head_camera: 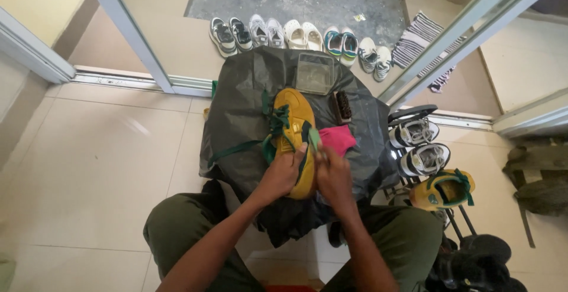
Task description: Cleaning a yellow sneaker using a brush and a cloth.
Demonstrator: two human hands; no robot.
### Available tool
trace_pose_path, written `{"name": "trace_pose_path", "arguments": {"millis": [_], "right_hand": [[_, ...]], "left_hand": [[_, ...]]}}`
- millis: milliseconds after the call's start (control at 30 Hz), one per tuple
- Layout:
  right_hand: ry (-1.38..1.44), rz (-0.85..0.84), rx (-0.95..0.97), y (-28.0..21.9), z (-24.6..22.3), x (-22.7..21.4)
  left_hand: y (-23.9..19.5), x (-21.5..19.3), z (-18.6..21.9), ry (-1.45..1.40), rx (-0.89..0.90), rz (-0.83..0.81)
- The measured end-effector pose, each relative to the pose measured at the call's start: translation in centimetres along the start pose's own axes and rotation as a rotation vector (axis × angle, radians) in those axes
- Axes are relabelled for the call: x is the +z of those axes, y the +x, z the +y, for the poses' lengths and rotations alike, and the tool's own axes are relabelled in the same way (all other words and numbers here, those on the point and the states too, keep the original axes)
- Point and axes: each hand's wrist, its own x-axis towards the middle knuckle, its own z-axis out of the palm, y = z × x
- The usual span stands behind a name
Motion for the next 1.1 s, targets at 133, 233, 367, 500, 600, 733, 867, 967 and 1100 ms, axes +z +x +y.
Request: {"name": "trace_pose_path", "arguments": {"millis": [133, 233, 367, 500, 600, 733, 867, 967, 1100], "right_hand": [[-0.079, -0.087, 0.007, 8.9, -1.1, 1.1], [-0.110, -0.113, -0.016, 12.0, -1.4, 1.3], [0.021, -0.120, -0.020, 8.8, -1.7, 0.3], [0.146, -0.013, -0.010, 1.2, -0.1, -0.4], [0.126, -0.034, 0.070, -7.1, -0.1, -1.0], [0.118, -0.004, -0.054, -15.3, -0.3, -0.2], [0.003, 0.022, -0.147, -19.0, 2.0, 3.1], [0.071, 0.076, -0.201, -18.9, 1.8, 3.5], [0.036, 0.219, -0.251, -17.9, -1.1, 0.3]], "left_hand": [[0.8, 0.3, -0.3, 0.015, -0.019, -0.030], [1.0, 0.4, -0.2, -0.005, -0.014, -0.034], [0.5, 0.2, 0.1, -0.045, -0.051, -0.030], [0.1, -0.3, 1.1, 0.007, -0.099, -0.021], [0.2, -0.1, 0.9, 0.028, -0.102, 0.001], [0.3, 0.1, 0.0, 0.013, -0.049, 0.017], [0.0, 0.2, 0.1, -0.008, -0.047, 0.026], [0.6, 0.5, -0.8, -0.014, -0.003, 0.053], [0.7, 0.7, -1.1, 0.007, -0.018, 0.051]]}}
